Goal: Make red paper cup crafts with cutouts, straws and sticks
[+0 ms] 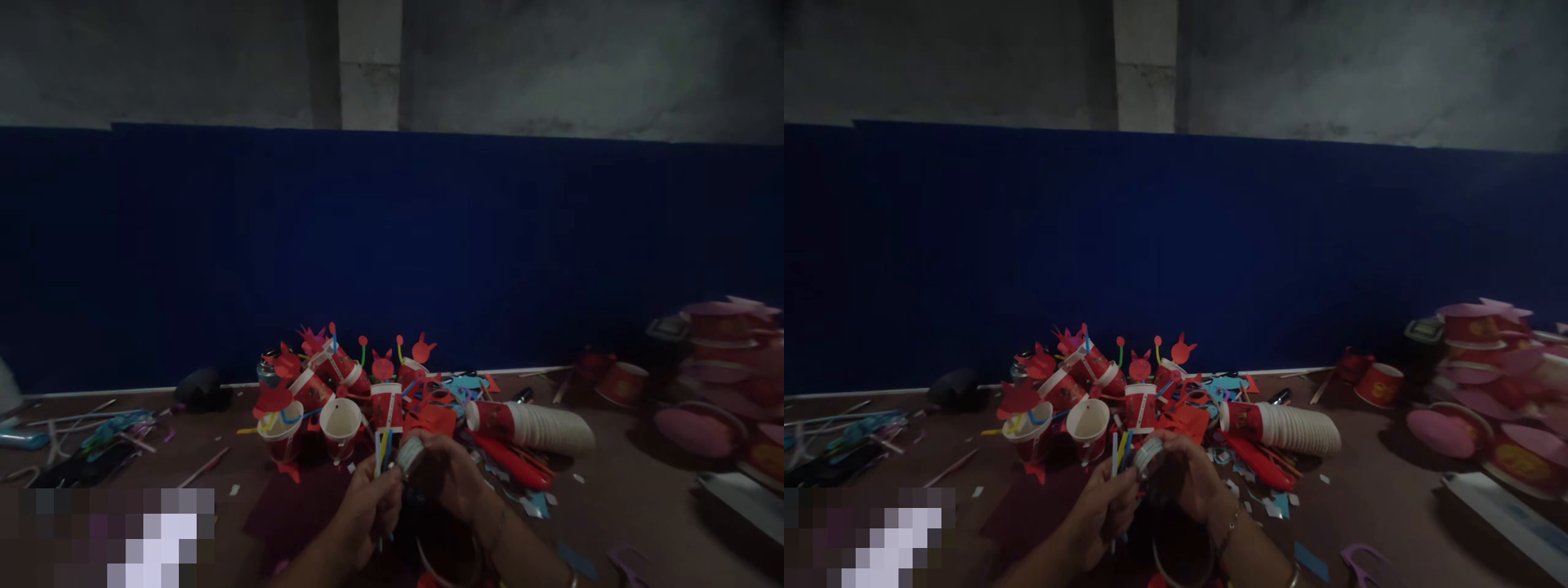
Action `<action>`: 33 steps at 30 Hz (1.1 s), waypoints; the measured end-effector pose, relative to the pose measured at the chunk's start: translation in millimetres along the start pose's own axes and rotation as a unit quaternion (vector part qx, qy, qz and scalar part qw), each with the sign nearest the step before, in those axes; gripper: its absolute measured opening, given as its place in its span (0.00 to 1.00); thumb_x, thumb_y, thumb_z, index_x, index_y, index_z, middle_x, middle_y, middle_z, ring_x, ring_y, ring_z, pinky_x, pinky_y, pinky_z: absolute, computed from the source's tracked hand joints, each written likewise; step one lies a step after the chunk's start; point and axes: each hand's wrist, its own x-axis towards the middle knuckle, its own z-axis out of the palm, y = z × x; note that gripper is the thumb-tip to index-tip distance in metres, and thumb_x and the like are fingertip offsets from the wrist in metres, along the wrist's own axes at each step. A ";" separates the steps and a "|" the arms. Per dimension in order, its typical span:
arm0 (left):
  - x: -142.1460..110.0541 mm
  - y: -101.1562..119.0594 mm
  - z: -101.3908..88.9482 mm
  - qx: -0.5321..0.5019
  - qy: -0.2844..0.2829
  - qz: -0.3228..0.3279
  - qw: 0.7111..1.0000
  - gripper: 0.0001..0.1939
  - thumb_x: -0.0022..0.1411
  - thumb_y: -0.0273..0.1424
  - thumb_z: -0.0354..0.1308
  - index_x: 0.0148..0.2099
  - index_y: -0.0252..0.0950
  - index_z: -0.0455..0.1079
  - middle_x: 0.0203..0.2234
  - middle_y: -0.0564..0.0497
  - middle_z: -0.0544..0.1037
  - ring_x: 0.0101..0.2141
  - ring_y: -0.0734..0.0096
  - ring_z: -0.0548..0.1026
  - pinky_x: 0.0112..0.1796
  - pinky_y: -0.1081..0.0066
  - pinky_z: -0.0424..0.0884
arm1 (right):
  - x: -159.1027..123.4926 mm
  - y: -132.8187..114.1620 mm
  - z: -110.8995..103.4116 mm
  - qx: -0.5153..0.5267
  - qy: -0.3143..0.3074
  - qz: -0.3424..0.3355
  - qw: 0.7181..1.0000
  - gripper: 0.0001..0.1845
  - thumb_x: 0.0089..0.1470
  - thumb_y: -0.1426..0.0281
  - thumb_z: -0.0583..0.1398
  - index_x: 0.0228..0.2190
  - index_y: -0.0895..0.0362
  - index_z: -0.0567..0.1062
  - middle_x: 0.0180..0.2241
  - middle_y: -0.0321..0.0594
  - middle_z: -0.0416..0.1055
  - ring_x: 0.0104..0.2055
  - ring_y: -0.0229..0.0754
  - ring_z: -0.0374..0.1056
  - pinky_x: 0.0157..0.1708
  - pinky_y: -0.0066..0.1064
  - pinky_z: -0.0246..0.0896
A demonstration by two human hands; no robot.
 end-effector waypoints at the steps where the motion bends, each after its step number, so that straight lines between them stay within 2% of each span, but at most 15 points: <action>1: 0.7 -0.4 -0.3 0.001 0.003 -0.004 1.000 0.24 0.40 0.44 0.66 0.29 0.39 0.55 0.08 0.68 0.53 0.10 0.89 0.43 0.13 0.79 0.37 | -0.1 -0.1 1.3 -0.003 -0.004 0.000 1.000 0.04 0.39 0.71 0.59 0.22 0.58 0.73 0.21 0.37 0.72 0.27 0.39 0.67 0.33 0.30 0.58; 8: 3.5 -1.5 0.9 0.019 0.050 -0.013 0.998 0.19 0.42 0.41 0.61 0.31 0.39 0.56 0.06 0.69 0.50 0.10 0.87 0.41 0.14 0.79 0.37 | -3.4 1.5 2.2 -0.046 -0.009 -0.021 0.999 0.07 0.40 0.73 0.65 0.27 0.59 0.74 0.23 0.34 0.71 0.25 0.34 0.66 0.29 0.26 0.57; 15: 4.7 -2.6 4.8 0.023 0.092 -0.016 0.995 0.16 0.39 0.38 0.58 0.29 0.40 0.55 0.06 0.70 0.49 0.10 0.87 0.41 0.13 0.79 0.36 | -2.7 4.3 -0.5 -0.085 -0.006 -0.022 0.996 0.11 0.38 0.70 0.69 0.27 0.61 0.75 0.24 0.37 0.74 0.26 0.35 0.68 0.28 0.24 0.59; 20: 2.9 -3.3 5.0 0.027 0.083 -0.014 0.996 0.13 0.40 0.34 0.57 0.29 0.40 0.57 0.05 0.69 0.50 0.09 0.88 0.42 0.13 0.80 0.37 | -3.5 5.0 6.0 -0.072 -0.004 -0.020 0.997 0.11 0.39 0.69 0.68 0.26 0.60 0.75 0.23 0.37 0.74 0.25 0.35 0.68 0.28 0.25 0.59; 23: 2.3 -1.6 1.8 0.006 0.089 -0.008 0.996 0.15 0.39 0.36 0.60 0.28 0.39 0.58 0.05 0.68 0.52 0.09 0.87 0.44 0.12 0.81 0.38 | -3.0 3.5 6.9 -0.083 0.019 -0.026 0.996 0.11 0.37 0.69 0.68 0.26 0.60 0.75 0.24 0.36 0.74 0.27 0.36 0.68 0.30 0.26 0.59; 25: 3.7 -0.2 0.0 0.017 0.097 0.014 0.995 0.18 0.40 0.38 0.62 0.34 0.38 0.63 0.06 0.67 0.55 0.09 0.87 0.47 0.12 0.82 0.42 | -1.6 2.7 5.3 -0.109 0.059 -0.030 0.992 0.11 0.35 0.71 0.68 0.26 0.59 0.75 0.24 0.36 0.74 0.27 0.36 0.68 0.30 0.26 0.59; 26: 5.1 0.5 -0.6 0.033 0.098 0.034 0.994 0.21 0.41 0.38 0.64 0.38 0.37 0.65 0.08 0.65 0.60 0.09 0.86 0.53 0.13 0.82 0.46 | -0.8 2.5 4.1 -0.125 0.082 -0.032 0.988 0.11 0.35 0.72 0.68 0.26 0.58 0.76 0.25 0.36 0.74 0.27 0.37 0.68 0.29 0.26 0.59; 29: 10.8 1.3 -1.9 0.098 0.085 0.112 0.985 0.24 0.39 0.34 0.68 0.41 0.35 0.69 0.22 0.54 0.76 0.21 0.77 0.71 0.23 0.78 0.65 | 0.6 3.1 1.9 -0.174 0.121 -0.043 0.976 0.09 0.35 0.73 0.66 0.26 0.58 0.76 0.25 0.35 0.75 0.26 0.36 0.67 0.27 0.26 0.58; 31: 14.1 0.6 -3.1 0.123 0.080 0.148 0.978 0.21 0.40 0.33 0.69 0.39 0.33 0.71 0.29 0.49 0.79 0.30 0.69 0.75 0.32 0.74 0.69 | -0.3 3.5 2.6 -0.190 0.127 -0.041 0.973 0.10 0.35 0.73 0.65 0.27 0.57 0.77 0.26 0.35 0.75 0.28 0.37 0.68 0.29 0.27 0.59; 33: 15.7 -0.9 -4.6 0.122 0.081 0.163 0.976 0.20 0.43 0.35 0.67 0.39 0.33 0.71 0.31 0.49 0.79 0.32 0.67 0.75 0.35 0.71 0.70 | -2.4 2.5 4.6 -0.183 0.128 -0.030 0.974 0.11 0.35 0.72 0.65 0.28 0.57 0.78 0.28 0.37 0.76 0.30 0.39 0.69 0.34 0.30 0.60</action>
